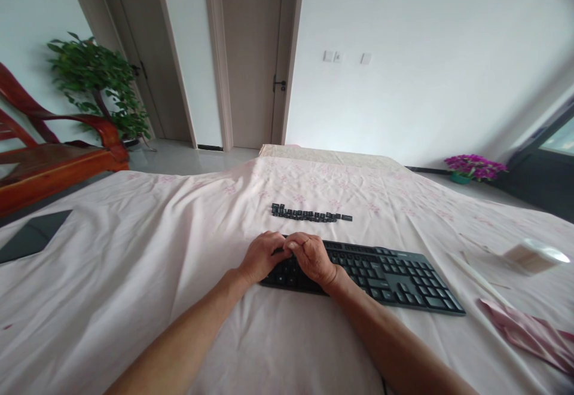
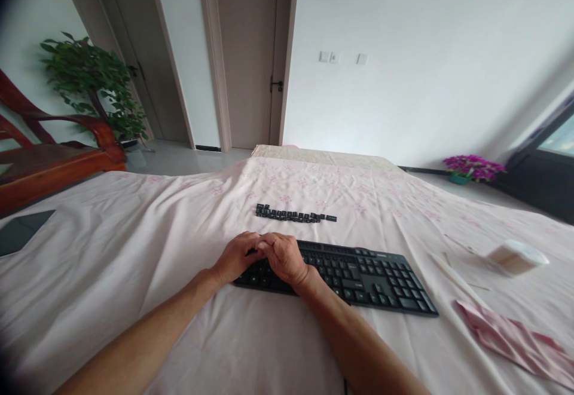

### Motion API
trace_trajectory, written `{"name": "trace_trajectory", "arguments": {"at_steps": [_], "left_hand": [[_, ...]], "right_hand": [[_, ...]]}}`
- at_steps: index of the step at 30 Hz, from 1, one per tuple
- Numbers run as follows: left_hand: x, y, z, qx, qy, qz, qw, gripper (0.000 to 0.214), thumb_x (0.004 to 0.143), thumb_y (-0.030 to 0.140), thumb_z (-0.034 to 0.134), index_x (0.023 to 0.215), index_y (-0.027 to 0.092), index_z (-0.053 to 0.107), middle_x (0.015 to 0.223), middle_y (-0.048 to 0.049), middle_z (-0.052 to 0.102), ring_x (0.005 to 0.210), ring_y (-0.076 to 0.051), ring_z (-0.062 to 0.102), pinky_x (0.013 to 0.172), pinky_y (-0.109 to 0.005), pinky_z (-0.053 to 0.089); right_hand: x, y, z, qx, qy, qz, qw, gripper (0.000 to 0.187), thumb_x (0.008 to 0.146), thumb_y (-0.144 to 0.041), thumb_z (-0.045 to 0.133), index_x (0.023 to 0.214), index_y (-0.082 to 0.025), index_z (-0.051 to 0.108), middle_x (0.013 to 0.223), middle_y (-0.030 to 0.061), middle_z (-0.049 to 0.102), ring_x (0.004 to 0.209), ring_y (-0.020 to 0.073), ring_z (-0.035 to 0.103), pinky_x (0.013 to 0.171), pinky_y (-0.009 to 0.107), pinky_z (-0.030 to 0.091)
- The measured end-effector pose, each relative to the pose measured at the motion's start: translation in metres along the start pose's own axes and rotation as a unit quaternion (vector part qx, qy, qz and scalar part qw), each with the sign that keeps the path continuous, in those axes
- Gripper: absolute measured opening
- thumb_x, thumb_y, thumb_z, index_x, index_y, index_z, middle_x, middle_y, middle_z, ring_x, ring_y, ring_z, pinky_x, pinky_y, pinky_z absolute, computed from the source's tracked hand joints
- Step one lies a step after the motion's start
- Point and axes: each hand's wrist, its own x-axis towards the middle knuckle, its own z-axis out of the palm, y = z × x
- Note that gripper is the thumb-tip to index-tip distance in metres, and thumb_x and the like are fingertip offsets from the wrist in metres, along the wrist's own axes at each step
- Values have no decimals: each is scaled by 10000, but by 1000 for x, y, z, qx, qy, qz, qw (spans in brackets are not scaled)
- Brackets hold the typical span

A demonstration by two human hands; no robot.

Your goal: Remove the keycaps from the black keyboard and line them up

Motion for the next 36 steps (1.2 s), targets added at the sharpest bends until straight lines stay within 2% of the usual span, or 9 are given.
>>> {"name": "trace_trajectory", "arguments": {"at_steps": [4,9,13,16,20,24,27,31,36], "left_hand": [[-1,5,1,-24,5,8,1000,292,903,413,462,747,188,562,767,5,558,773,-156,519,714,-261,378],[-2,9,-1,-90,-1,-1,996,280,924,401,420,805,190,561,830,-4,564,808,-149,538,752,-261,412],[-2,4,0,-107,19,-7,994,186,872,364,522,824,193,573,834,-2,572,803,-155,543,754,-270,430],[-2,-1,3,-140,43,-37,989,128,831,290,573,924,205,595,888,-5,611,829,-159,575,779,-279,457],[-3,-3,9,-208,57,-90,972,203,802,212,576,1004,216,598,964,-5,663,865,-157,623,819,-289,489],[-1,-1,11,-242,60,-113,962,265,754,236,644,1015,215,606,909,1,682,803,-156,639,778,-288,512],[0,0,11,-267,75,-121,953,248,761,271,646,998,206,613,915,-10,682,839,-160,641,806,-292,510],[0,-2,11,-299,100,-127,941,263,761,228,634,1018,186,598,971,-35,669,901,-160,637,865,-314,501],[-1,-3,8,-321,147,-135,926,353,747,203,649,1087,179,557,1015,-59,650,966,-168,625,895,-323,496]], "right_hand": [[-6,1,3,7,46,-39,998,279,953,-267,380,778,-192,583,684,13,628,638,127,583,674,247,462],[-7,1,4,40,94,-32,994,287,954,-269,379,766,-195,583,717,26,642,668,133,602,687,257,485],[-4,-2,2,10,94,-37,995,282,956,-274,374,813,-198,604,743,28,653,695,140,599,702,270,486],[-2,-5,-1,-36,113,-44,992,271,953,-260,383,870,-202,634,771,31,668,702,150,577,710,289,477],[1,-7,-5,-70,137,-40,987,261,946,-244,404,914,-218,662,780,31,677,751,172,571,761,321,471],[1,-6,-5,-55,140,-51,987,263,944,-220,394,920,-220,656,793,28,673,761,173,571,762,322,468],[2,-5,-5,-53,156,-45,985,247,942,-205,393,966,-213,639,783,27,654,759,169,571,763,315,465],[7,-6,-11,-87,141,10,986,273,952,-195,365,1097,-189,597,780,37,629,778,167,580,771,296,455],[14,-9,-16,-141,67,76,985,277,935,-193,393,1101,-210,613,926,53,650,843,162,602,749,254,439]]}}
